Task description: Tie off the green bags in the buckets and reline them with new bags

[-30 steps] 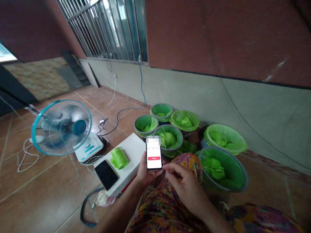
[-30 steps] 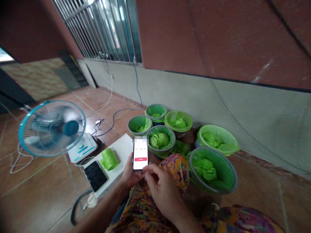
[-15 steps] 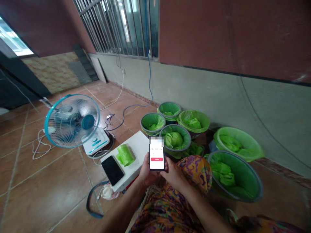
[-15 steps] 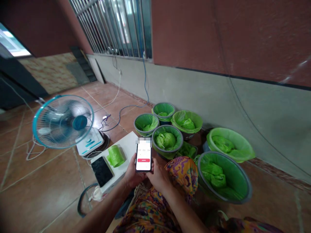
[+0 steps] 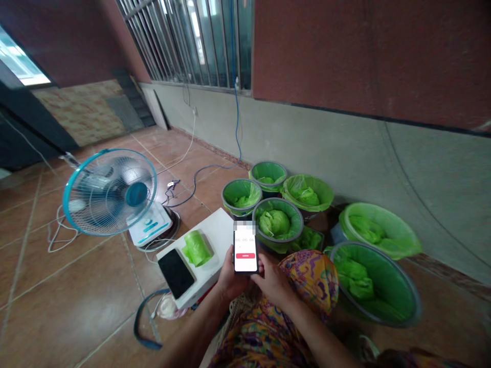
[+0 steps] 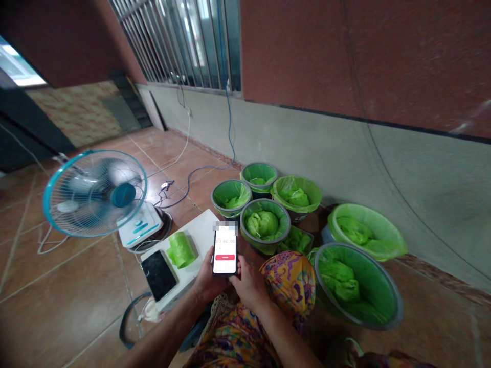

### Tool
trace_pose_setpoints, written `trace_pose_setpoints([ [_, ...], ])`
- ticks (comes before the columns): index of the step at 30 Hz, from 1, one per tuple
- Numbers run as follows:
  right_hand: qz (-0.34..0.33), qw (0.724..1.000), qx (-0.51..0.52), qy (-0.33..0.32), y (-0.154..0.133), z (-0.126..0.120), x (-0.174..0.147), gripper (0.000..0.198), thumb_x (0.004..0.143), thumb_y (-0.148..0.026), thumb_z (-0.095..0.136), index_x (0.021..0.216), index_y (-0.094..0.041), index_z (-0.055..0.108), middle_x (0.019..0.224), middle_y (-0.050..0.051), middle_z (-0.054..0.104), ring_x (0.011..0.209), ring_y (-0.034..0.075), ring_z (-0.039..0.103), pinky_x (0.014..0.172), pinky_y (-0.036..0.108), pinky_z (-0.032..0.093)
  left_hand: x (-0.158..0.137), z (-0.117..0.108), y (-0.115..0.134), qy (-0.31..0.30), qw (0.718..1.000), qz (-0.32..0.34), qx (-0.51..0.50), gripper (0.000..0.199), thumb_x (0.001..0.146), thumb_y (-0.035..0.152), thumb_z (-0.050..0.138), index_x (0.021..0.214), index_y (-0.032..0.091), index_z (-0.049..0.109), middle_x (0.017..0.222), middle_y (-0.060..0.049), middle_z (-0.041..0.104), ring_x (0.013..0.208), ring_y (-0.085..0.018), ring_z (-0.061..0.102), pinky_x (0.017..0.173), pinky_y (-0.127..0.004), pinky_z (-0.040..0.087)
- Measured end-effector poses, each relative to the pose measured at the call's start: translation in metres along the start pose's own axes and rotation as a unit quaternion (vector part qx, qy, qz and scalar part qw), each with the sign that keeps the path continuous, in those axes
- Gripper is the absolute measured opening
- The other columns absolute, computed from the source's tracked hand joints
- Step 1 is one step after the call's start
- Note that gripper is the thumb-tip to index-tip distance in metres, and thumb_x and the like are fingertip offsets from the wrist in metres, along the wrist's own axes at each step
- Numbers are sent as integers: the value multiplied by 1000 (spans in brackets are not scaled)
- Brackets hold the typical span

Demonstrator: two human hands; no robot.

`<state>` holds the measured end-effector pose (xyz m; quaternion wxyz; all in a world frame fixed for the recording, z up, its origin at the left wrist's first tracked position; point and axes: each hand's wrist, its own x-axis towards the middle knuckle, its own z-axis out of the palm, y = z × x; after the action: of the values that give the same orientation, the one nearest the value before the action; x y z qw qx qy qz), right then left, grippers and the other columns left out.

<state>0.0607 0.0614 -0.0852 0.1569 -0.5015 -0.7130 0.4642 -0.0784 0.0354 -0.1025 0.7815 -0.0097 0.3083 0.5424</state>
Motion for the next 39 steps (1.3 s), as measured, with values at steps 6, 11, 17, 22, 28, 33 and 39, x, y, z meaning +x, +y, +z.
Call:
trace_pose_setpoints([
  [6,11,999,-29,-6,2,2,1,38,75,-19,61,112,-23,55,95,1,68,83,16,63,71,25,43,1,-3,-1,1,1000,-3,-6,66,89,62,36,106,5,65,91,-17,72,81,-26,68,87,-41,48],
  [11,11,1000,-24,-2,-1,1,-1,41,75,-19,61,115,-23,54,95,1,68,83,16,63,71,25,43,0,-2,0,13,1000,1,0,65,89,62,37,106,6,65,89,-17,72,79,-26,68,86,-42,48],
  [17,17,999,-35,-2,-2,0,-2,36,73,-18,62,109,-22,57,92,1,68,81,16,62,69,25,41,-2,2,0,21,1000,-5,15,68,87,64,37,105,4,65,87,-17,71,79,-27,68,87,-42,47],
  [22,15,999,-32,-3,-2,-1,-3,33,75,-18,61,108,-21,57,89,1,68,80,17,62,68,25,39,-1,0,-1,13,1000,-7,14,66,89,62,37,104,5,66,88,-17,72,82,-28,68,89,-43,47],
  [28,17,999,-27,-12,1,1,-1,37,75,-18,61,111,-22,55,94,2,69,84,17,63,70,25,40,-2,3,-1,18,1000,-4,8,64,89,61,36,103,6,67,90,-16,72,80,-26,68,88,-41,48],
  [33,19,1000,-15,-13,-1,0,-3,42,75,-16,60,116,-21,55,99,3,69,86,16,64,73,25,42,-4,3,-1,21,1000,-10,15,69,88,64,37,105,4,65,91,-17,72,81,-25,68,88,-38,47],
  [39,-5,1000,19,20,-2,-1,-11,42,72,-14,61,114,-23,57,94,1,70,81,15,64,71,23,45,-10,3,2,-37,998,-41,30,75,87,67,32,109,2,64,93,-18,71,85,-26,68,85,-36,46],
])
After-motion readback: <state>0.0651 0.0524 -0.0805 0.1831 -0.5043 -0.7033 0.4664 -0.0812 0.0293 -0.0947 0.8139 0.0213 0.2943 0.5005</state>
